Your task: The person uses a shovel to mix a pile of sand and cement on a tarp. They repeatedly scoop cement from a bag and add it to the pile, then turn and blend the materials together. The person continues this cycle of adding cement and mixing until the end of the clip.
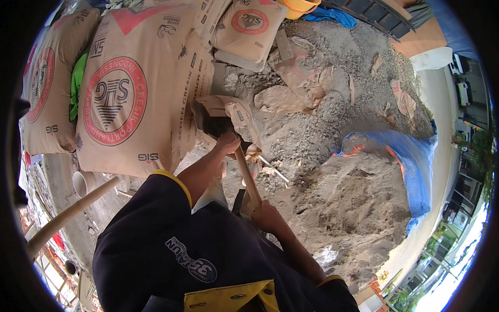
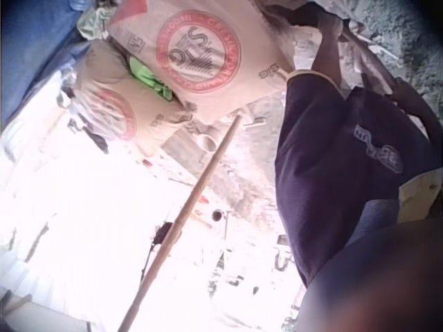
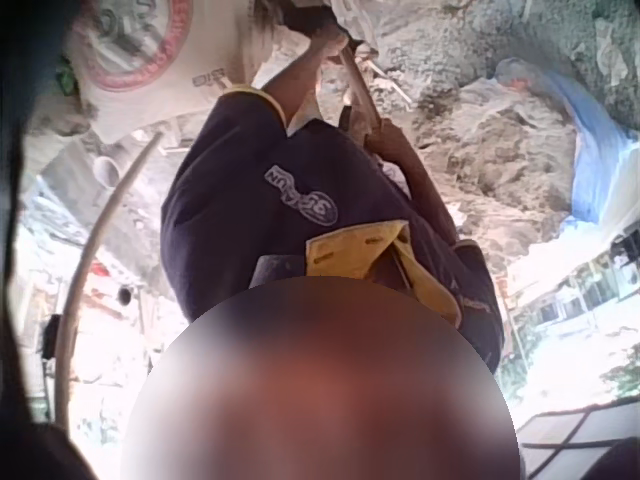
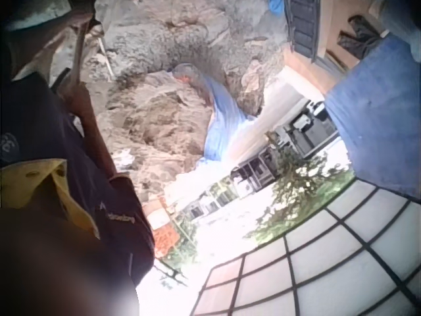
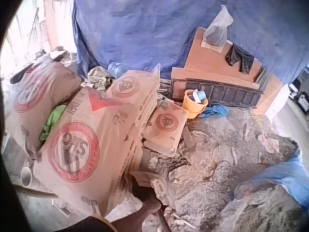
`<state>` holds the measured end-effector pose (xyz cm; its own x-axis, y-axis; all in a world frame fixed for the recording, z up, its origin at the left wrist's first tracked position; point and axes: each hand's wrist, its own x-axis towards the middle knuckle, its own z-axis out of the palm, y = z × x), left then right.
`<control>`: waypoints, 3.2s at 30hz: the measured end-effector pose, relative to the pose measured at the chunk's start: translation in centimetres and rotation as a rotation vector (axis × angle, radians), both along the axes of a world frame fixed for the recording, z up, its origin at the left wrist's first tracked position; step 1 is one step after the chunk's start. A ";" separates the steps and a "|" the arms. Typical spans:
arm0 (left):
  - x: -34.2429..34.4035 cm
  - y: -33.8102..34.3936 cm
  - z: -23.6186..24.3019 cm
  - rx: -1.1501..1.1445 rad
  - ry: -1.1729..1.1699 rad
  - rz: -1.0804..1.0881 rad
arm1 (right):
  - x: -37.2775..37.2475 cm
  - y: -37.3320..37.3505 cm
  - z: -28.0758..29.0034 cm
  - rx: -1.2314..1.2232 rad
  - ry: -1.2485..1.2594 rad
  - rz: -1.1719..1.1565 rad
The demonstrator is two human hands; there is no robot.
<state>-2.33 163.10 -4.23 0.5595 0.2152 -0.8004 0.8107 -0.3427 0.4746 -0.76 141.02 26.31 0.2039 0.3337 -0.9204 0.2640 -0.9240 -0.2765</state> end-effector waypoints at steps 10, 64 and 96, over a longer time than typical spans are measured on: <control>-3.3 0.2 19.2 0.107 -0.840 -0.359 | 4.1 10.4 7.7 -0.034 0.166 -0.065; -1.7 -0.3 42.3 0.030 -1.178 0.022 | -73.0 -26.2 -0.9 0.200 -0.779 -2.960; -32.0 -91.1 21.5 -0.465 -0.689 -1.060 | -40.8 -68.6 11.0 0.606 -1.912 -2.077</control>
<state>-34.37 72.03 17.27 0.6005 -0.7811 -0.1711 -0.1910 -0.3479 0.9179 -41.60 72.44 37.27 0.2156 -0.9420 0.2574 -0.0186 -0.2675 -0.9634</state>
